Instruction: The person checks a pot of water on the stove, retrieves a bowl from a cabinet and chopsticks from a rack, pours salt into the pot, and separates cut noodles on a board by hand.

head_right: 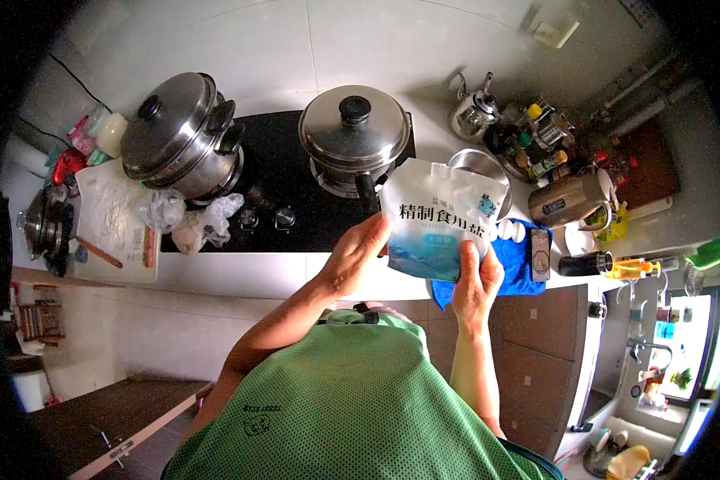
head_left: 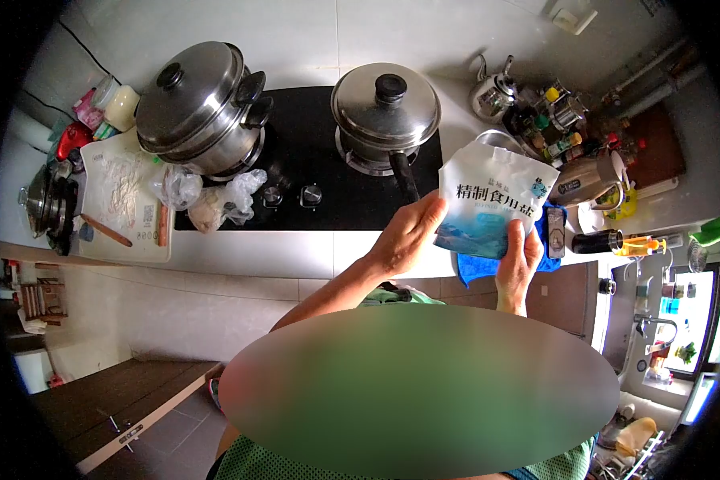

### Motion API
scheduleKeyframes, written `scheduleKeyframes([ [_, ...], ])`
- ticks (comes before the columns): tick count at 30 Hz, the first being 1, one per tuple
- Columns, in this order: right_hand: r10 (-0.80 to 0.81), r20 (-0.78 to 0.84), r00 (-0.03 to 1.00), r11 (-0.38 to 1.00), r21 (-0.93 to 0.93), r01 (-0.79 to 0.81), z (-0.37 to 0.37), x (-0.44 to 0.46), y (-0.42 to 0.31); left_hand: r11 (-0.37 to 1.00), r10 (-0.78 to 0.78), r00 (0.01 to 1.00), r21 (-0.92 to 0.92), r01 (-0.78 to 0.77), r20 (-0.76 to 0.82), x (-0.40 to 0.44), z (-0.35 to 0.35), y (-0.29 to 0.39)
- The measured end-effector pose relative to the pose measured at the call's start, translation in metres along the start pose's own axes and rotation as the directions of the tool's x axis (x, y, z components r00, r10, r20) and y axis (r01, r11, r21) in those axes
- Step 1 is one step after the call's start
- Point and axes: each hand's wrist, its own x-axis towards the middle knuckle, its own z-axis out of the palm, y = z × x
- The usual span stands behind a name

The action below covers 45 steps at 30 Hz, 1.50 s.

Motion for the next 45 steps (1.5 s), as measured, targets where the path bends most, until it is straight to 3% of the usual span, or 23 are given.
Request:
scheduleKeyframes([
  [5, 0.020, 0.014, 1.000, 1.000, 0.005, -0.020, -0.003, 0.002, 0.002, 0.988, 0.085, 0.996, 0.131, -0.086, 0.010, 0.007, 0.003, -0.023],
  [12, 0.019, 0.003, 1.000, 1.000, -0.008, -0.019, -0.004, 0.002, 0.004, 0.981, 0.013, 1.000, 0.192, -0.017, 0.024, 0.004, -0.002, -0.017],
  [14, 0.011, 0.002, 1.000, 1.000, -0.006, -0.011, -0.006, 0.002, 0.006, 0.972, -0.214, 0.970, 0.123, 0.200, 0.113, -0.001, -0.004, -0.014],
  [15, 0.004, 0.004, 1.000, 1.000, -0.006, -0.004, -0.006, 0.002, 0.006, 0.972, -0.214, 0.970, 0.123, 0.200, 0.112, -0.004, -0.001, -0.017],
  [17, -0.003, 0.008, 1.000, 1.000, -0.026, 0.003, -0.006, 0.002, 0.005, 0.994, 0.025, 1.000, 0.107, -0.024, -0.002, -0.009, 0.004, -0.024],
  [20, 0.008, 0.052, 0.999, 0.996, -0.084, -0.004, -0.009, -0.001, 0.009, 0.994, -0.049, 0.999, 0.100, 0.050, -0.009, -0.016, 0.003, -0.012],
  [24, -0.040, 0.114, 0.993, 0.991, -0.123, 0.054, 0.009, -0.005, 0.005, 0.986, 0.040, 0.997, 0.164, -0.027, -0.071, -0.031, -0.004, -0.018],
  [27, 0.008, 0.191, 0.982, 0.993, -0.121, 0.015, 0.018, -0.009, 0.008, 0.989, -0.105, 0.991, 0.096, 0.113, -0.084, -0.046, -0.010, -0.020],
  [30, 0.020, 0.261, 0.965, 0.993, -0.117, 0.011, 0.030, -0.011, 0.009, 0.992, -0.126, 0.977, -0.010, 0.127, -0.169, -0.061, -0.012, -0.031],
  [31, 0.018, 0.290, 0.957, 0.992, -0.123, 0.019, 0.034, -0.011, 0.010, 0.997, -0.048, 0.975, -0.066, 0.034, -0.216, -0.063, -0.012, -0.042],
  [36, 0.063, 0.377, 0.924, 0.994, -0.108, -0.024, 0.050, -0.010, 0.005, 0.998, -0.062, 0.955, 0.006, 0.066, -0.290, -0.077, -0.018, -0.036],
  [42, 0.016, 0.441, 0.897, 0.992, -0.118, 0.040, 0.063, -0.008, 0.011, 0.982, 0.052, 0.943, 0.187, 0.010, -0.328, -0.086, -0.025, -0.034],
  [43, 0.033, 0.453, 0.891, 0.993, -0.117, 0.023, 0.063, -0.008, 0.011, 0.975, -0.137, 0.954, 0.131, 0.177, -0.268, -0.090, -0.028, -0.024],
  [44, 0.012, 0.445, 0.896, 0.997, -0.068, 0.021, 0.068, -0.010, 0.008, 0.977, -0.145, 0.947, 0.108, 0.182, -0.286, -0.091, -0.027, -0.019],
  [45, 0.020, 0.450, 0.893, 0.997, -0.070, 0.013, 0.068, -0.010, 0.010, 0.985, -0.051, 0.946, 0.140, 0.100, -0.319, -0.090, -0.025, -0.022],
])
